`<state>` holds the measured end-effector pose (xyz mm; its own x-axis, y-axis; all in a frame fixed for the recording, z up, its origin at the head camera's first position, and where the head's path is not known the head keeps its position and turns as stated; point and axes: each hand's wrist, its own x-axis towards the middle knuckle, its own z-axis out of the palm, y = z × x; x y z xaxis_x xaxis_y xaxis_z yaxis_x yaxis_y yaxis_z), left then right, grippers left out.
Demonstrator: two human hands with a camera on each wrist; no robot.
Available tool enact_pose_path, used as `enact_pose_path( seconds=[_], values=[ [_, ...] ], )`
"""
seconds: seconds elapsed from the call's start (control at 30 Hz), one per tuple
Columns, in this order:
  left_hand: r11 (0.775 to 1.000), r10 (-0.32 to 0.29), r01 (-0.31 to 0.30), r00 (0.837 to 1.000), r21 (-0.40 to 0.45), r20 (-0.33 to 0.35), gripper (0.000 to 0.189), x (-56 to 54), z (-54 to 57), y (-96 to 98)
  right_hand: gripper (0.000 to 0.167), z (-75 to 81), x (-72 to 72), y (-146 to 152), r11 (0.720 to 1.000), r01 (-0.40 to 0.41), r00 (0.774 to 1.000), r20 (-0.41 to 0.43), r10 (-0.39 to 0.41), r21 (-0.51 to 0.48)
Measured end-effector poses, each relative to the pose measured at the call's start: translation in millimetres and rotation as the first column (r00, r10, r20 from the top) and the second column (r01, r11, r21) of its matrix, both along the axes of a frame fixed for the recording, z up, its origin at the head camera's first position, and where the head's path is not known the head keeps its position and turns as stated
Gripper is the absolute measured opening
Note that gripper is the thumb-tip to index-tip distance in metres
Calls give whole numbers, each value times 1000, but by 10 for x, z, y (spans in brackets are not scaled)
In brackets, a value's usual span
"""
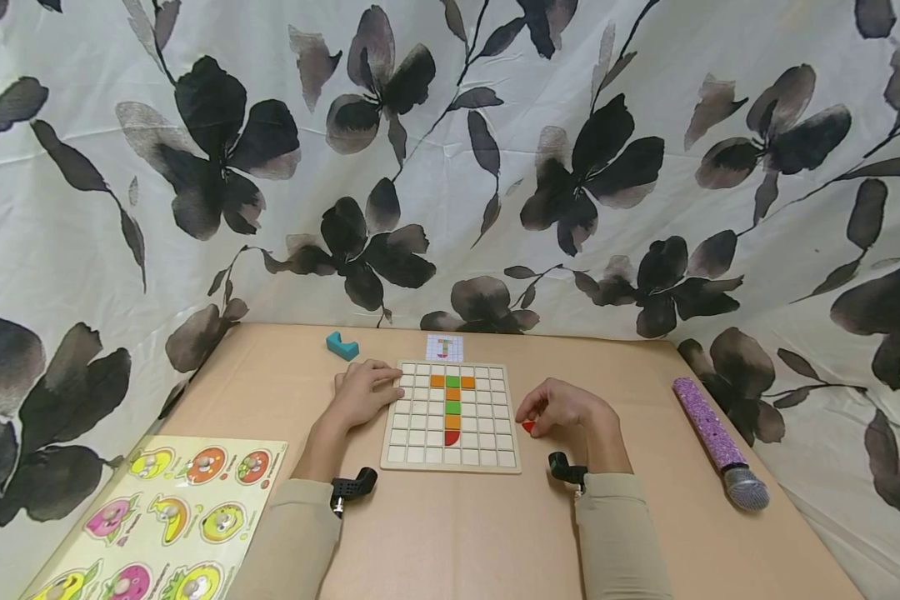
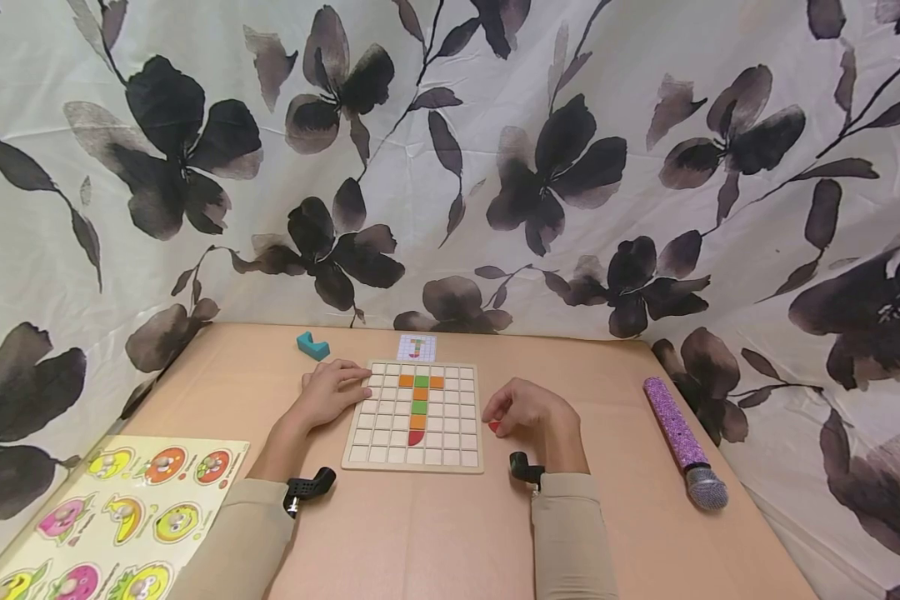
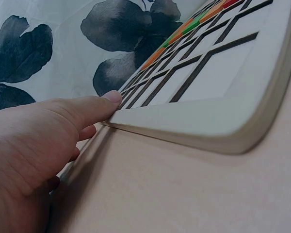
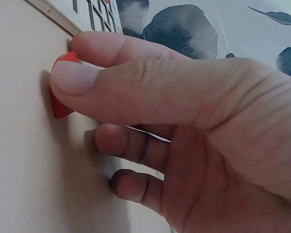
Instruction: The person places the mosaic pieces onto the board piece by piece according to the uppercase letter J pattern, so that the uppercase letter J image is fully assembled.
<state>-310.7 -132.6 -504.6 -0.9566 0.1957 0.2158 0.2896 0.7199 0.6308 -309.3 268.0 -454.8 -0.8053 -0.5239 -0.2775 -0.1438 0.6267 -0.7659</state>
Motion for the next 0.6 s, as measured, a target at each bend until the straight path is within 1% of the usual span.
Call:
enact_pose_path(
  seconds=[0.2, 0.6],
  values=[
    [1000, 3, -3, 1000, 0, 1, 42, -8, -10, -1, 22, -1, 0, -14, 1000, 24, 1000, -8, -24, 8],
    [1000, 4, -4, 1000, -1, 5, 42, 0, 4, -3, 22, -13, -7, -33, 999, 22, 1000, -7, -22, 24]
  ],
)
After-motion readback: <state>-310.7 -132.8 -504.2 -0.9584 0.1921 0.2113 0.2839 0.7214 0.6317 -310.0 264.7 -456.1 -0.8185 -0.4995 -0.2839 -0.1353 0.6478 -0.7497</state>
